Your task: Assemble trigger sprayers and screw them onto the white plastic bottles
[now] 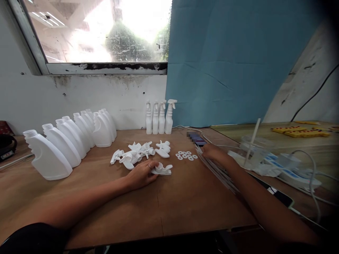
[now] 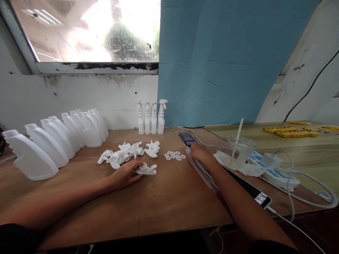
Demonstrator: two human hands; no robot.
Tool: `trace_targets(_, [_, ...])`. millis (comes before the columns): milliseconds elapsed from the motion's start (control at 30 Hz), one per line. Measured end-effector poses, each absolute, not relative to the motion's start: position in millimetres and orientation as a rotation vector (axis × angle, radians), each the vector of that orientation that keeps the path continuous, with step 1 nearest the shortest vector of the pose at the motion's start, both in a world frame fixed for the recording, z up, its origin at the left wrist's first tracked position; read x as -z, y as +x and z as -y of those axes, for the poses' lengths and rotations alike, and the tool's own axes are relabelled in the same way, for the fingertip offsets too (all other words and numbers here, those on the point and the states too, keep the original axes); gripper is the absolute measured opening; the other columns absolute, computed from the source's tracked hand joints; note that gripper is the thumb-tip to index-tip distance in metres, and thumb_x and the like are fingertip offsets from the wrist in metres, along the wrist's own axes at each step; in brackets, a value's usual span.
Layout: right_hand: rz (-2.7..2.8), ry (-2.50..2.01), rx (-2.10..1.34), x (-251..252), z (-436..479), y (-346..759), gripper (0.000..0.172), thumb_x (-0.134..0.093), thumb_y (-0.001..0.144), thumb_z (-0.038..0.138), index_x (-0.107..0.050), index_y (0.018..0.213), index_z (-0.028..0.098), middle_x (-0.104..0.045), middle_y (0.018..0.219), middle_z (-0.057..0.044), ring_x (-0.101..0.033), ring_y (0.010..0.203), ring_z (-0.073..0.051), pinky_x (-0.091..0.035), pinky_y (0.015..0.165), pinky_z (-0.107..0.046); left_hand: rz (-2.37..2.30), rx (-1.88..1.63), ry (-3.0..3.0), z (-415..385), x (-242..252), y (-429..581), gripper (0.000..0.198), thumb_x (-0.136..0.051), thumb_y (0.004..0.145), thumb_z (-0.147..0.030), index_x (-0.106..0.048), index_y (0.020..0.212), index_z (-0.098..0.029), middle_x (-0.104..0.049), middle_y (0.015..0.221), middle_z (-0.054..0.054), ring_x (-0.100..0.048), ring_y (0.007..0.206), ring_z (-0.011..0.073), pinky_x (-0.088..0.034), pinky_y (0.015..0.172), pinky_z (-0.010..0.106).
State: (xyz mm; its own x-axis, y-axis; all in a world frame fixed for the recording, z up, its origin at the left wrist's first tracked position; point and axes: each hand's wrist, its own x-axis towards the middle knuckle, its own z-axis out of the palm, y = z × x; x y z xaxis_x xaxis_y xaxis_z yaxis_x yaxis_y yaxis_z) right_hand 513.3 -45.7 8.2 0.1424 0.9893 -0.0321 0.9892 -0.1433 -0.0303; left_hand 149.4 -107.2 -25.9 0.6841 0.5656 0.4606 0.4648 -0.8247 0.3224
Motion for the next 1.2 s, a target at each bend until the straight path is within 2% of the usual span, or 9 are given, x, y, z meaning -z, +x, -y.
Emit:
trace_targets(267, [1.898,-2.291,-0.013,-21.0,51.4,507.9,0.019,-0.063,0.075,0.024,-0.067,0.061,0.011,-0.067,0.065,-0.017,-0.065,0.067,-0.028,-0.035,0.053,-0.029,-0.877,-0.779,2.699,108.1,24.8,149.2,0.018,-0.057,0.085,-0.024,-0.051,0.101,-0.019,-0.062,0.09,0.003,-0.059,0.079,0.0162,-0.046,0.07,0.026])
trace_targets(367, [1.811,-2.201,0.035,-27.7,55.4,504.2,0.018,-0.059,0.079,0.025,-0.069,0.081,0.01,-0.069,0.073,-0.015,-0.065,0.067,-0.025,-0.038,0.054,-0.028,-0.802,-0.836,2.757,105.7,28.9,148.0,0.014,-0.056,0.087,-0.025,-0.053,0.099,-0.019,-0.062,0.091,0.004,-0.06,0.081,0.0165,-0.046,0.072,0.026])
trace_targets(467, [1.672,-1.935,-0.03,-36.8,61.6,496.6,0.033,-0.05,0.085,0.021,-0.059,0.116,0.013,-0.068,0.084,-0.008,-0.062,0.055,-0.015,-0.042,0.054,-0.026,-0.757,-0.89,2.782,103.8,32.3,147.1,0.015,-0.056,0.088,-0.027,-0.054,0.101,-0.019,-0.062,0.089,0.004,-0.06,0.083,0.0171,-0.046,0.073,0.027])
trace_targets(533, [1.532,-1.557,-0.279,-44.0,66.5,490.1,0.033,-0.049,0.085,0.023,-0.058,0.116,0.017,-0.067,0.091,-0.007,-0.059,0.049,-0.012,-0.043,0.052,-0.026,-0.749,-0.902,2.782,103.4,32.9,147.0,0.015,-0.056,0.088,-0.027,-0.054,0.1,-0.019,-0.062,0.089,0.004,-0.06,0.082,0.0175,-0.047,0.073,0.027])
trace_targets(633, [1.352,-0.98,-0.761,-53.7,73.3,479.8,0.028,-0.057,0.076,0.024,-0.065,0.103,0.021,-0.065,0.105,-0.008,-0.066,0.068,-0.016,-0.049,0.057,-0.028,-0.787,-0.848,2.762,104.6,31.2,147.7,0.015,-0.056,0.087,-0.028,-0.053,0.1,-0.019,-0.062,0.089,0.005,-0.061,0.081,0.0177,-0.047,0.073,0.027])
trace_targets(733, [1.275,-0.742,-1.017,-55.3,77.8,467.1,0.038,-0.066,0.07,0.02,-0.065,0.107,0.026,-0.064,0.114,-0.005,-0.065,0.095,-0.02,-0.053,0.074,-0.031,-0.857,-0.796,2.709,106.4,28.5,148.9,0.019,-0.057,0.086,-0.027,-0.053,0.102,-0.019,-0.063,0.091,0.005,-0.061,0.08,0.0178,-0.048,0.072,0.028])
trace_targets(800, [1.259,-0.756,-1.049,-49.3,80.4,455.6,0.033,-0.071,0.072,0.025,-0.067,0.104,0.024,-0.067,0.101,-0.004,-0.066,0.088,-0.019,-0.053,0.072,-0.03,-0.886,-0.796,2.663,107.1,27.3,149.3,0.028,-0.058,0.084,-0.026,-0.052,0.11,-0.019,-0.063,0.095,0.005,-0.062,0.081,0.0178,-0.048,0.073,0.027])
trace_targets(933, [1.363,-0.831,-0.991,-29.0,89.5,425.0,0.026,-0.07,0.08,0.04,-0.068,0.092,0.017,-0.059,0.064,0.001,-0.057,0.051,-0.011,-0.044,0.05,-0.024,-0.848,-0.802,2.645,106.2,27.5,149.0,0.034,-0.059,0.082,-0.023,-0.052,0.116,-0.02,-0.063,0.1,0.005,-0.062,0.087,0.0179,-0.048,0.077,0.027])
trace_targets(1200, [1.586,-0.732,-1.032,-15.0,116.3,374.8,0.028,-0.054,0.092,0.046,-0.063,0.093,0.019,-0.05,0.062,0.003,-0.049,0.05,-0.01,-0.036,0.047,-0.023,-0.839,-0.796,2.627,106.9,26.0,149.7,0.033,-0.06,0.081,-0.022,-0.054,0.113,-0.019,-0.064,0.099,0.006,-0.061,0.089,0.019,-0.048,0.081,0.029])
